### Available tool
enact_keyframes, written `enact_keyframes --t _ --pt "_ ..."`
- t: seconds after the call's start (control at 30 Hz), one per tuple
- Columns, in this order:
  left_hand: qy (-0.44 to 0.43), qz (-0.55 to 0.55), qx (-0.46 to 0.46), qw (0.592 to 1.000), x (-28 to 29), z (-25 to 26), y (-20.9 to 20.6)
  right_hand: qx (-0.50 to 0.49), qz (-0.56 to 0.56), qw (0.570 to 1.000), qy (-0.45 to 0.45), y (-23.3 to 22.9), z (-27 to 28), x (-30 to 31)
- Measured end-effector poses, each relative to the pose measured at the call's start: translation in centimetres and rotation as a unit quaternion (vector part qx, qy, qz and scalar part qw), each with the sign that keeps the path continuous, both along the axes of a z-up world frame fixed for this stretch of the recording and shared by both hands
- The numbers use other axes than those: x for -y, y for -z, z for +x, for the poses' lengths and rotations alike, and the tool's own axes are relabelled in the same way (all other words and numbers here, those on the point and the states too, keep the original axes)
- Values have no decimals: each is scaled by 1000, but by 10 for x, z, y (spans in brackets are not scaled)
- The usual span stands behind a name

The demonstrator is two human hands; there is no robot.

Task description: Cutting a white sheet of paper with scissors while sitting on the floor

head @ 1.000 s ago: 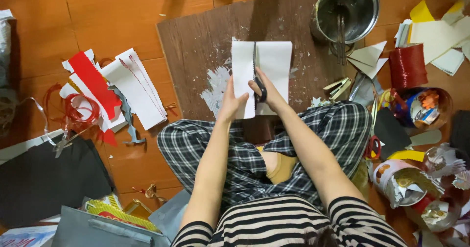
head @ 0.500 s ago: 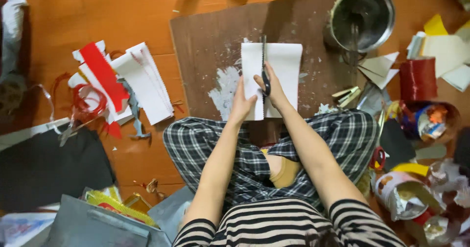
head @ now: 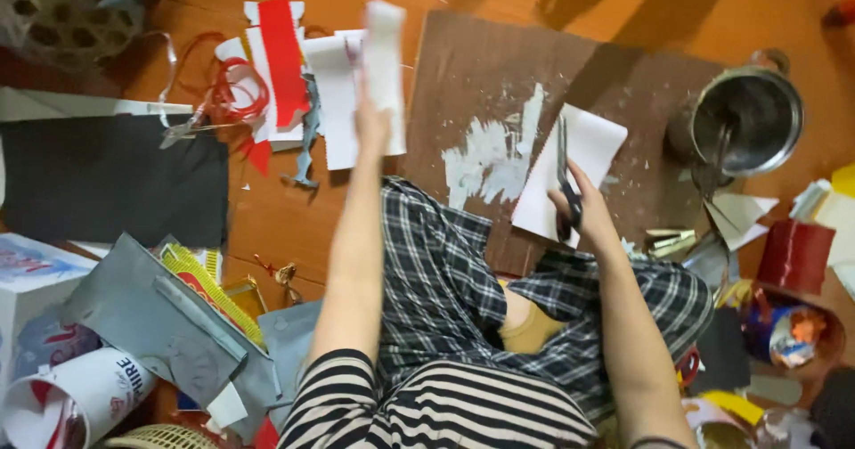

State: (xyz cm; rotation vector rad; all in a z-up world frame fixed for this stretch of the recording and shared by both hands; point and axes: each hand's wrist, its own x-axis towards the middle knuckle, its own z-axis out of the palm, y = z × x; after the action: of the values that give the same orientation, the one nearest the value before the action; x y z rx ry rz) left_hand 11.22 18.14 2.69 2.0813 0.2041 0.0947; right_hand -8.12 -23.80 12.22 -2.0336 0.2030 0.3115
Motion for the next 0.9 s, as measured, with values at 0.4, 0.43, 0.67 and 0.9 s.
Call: enact_keyframes --t 0.4,0.43,0.67,0.9 --pt "-120 302 -252 912 -96 7 63 -108 11 975 195 68 -39 22" --pt "-120 294 -251 914 -88 4 55 -96 -8 975 201 80 -42 27" --pt "122 158 40 979 71 -32 -20 -140 -58 963 223 29 -35 -9" --pt "272 121 -301 906 215 -153 83 -131 -30 952 275 76 -54 26"
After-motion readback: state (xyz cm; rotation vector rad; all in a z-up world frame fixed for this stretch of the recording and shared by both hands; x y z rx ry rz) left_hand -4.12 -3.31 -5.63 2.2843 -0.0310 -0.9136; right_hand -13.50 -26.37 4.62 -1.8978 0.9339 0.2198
